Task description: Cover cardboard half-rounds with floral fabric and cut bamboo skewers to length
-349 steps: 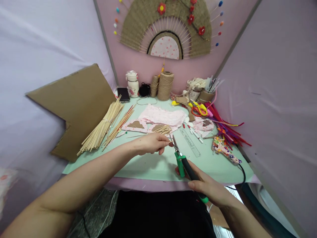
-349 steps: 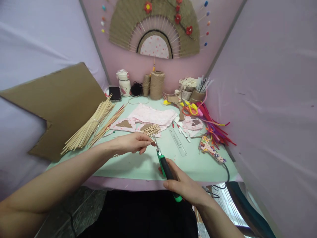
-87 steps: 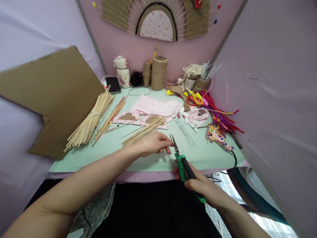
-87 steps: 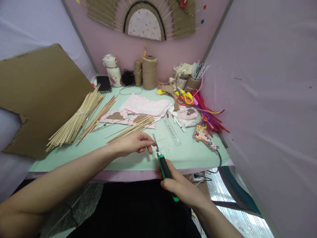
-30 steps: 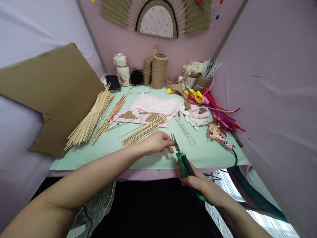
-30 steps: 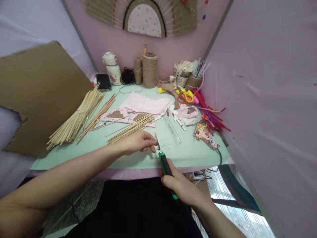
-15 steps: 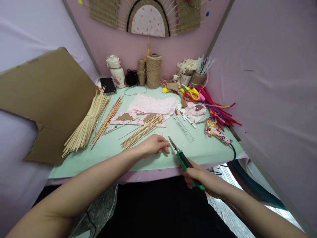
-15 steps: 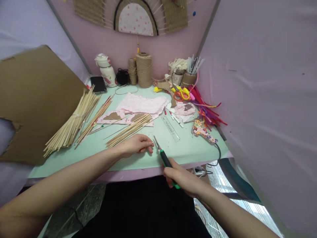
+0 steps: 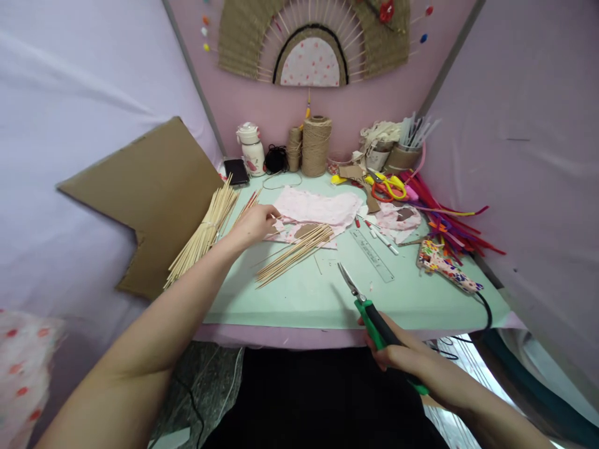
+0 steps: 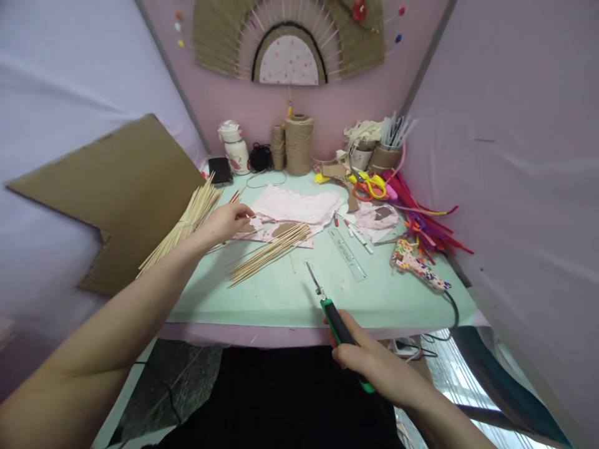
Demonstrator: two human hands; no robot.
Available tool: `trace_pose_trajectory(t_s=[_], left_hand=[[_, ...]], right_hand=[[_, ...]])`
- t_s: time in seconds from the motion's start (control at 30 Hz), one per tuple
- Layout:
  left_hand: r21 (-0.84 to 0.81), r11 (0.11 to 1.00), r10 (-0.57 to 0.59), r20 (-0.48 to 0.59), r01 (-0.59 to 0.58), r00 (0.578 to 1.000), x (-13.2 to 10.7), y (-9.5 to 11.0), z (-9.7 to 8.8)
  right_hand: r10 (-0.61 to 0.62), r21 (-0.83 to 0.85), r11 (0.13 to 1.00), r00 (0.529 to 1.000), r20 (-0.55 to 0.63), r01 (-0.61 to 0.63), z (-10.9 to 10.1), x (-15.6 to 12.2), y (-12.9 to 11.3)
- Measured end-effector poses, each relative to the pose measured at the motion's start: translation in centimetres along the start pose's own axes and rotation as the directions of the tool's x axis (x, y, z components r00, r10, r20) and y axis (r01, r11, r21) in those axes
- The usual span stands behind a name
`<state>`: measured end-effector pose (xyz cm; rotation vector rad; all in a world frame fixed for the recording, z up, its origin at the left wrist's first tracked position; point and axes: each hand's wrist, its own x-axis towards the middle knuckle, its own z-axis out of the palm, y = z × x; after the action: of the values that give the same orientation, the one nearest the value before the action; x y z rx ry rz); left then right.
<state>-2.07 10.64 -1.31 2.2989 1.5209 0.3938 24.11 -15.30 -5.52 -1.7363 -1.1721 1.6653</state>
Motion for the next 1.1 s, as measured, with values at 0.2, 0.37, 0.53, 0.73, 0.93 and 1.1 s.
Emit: trace_pose_trajectory(t_s=[0.2,0.37,0.53,0.73,0.93,1.1], left_hand=[[0.116,0.993,-0.004,-0.002,0.004,1.0,1.6,-2.3,2.2],[0.146,0.989,0.034,-0.049,-0.027,0.998,1.1,-0.6,3.1],[0.157,0.98,0.113,0.081,-0.124,0.99,0.7,3.1,5.2],[0.189,0.978,0.065,0.107,-0.085,0.992,2.1,4.8,7.3],[0.148,0.985,0.077,0.076,-0.087,0.994,1.3,5.6,4.9],[-0.462,0.887,0.09,0.175,0.002,0.98,-1.3,7.3,3.0]], right_hand=[[0.005,0.025,1.0,0.999,0.039,-0.006,-0.3,0.2,0.6],[0.021,0.015,1.0,0.999,0.05,-0.022,-0.5,0.3,1.1],[0.014,0.032,0.999,0.997,0.08,-0.016,-0.1,0.3,1.2],[-0.01,0.008,1.0,0.996,0.093,0.009,-0.6,-0.2,0.7],[-0.007,0.059,0.998,1.0,0.011,0.006,-0.3,-0.2,1.3],[-0.04,0.094,0.995,0.998,0.057,0.035,0.1,-0.3,0.7]])
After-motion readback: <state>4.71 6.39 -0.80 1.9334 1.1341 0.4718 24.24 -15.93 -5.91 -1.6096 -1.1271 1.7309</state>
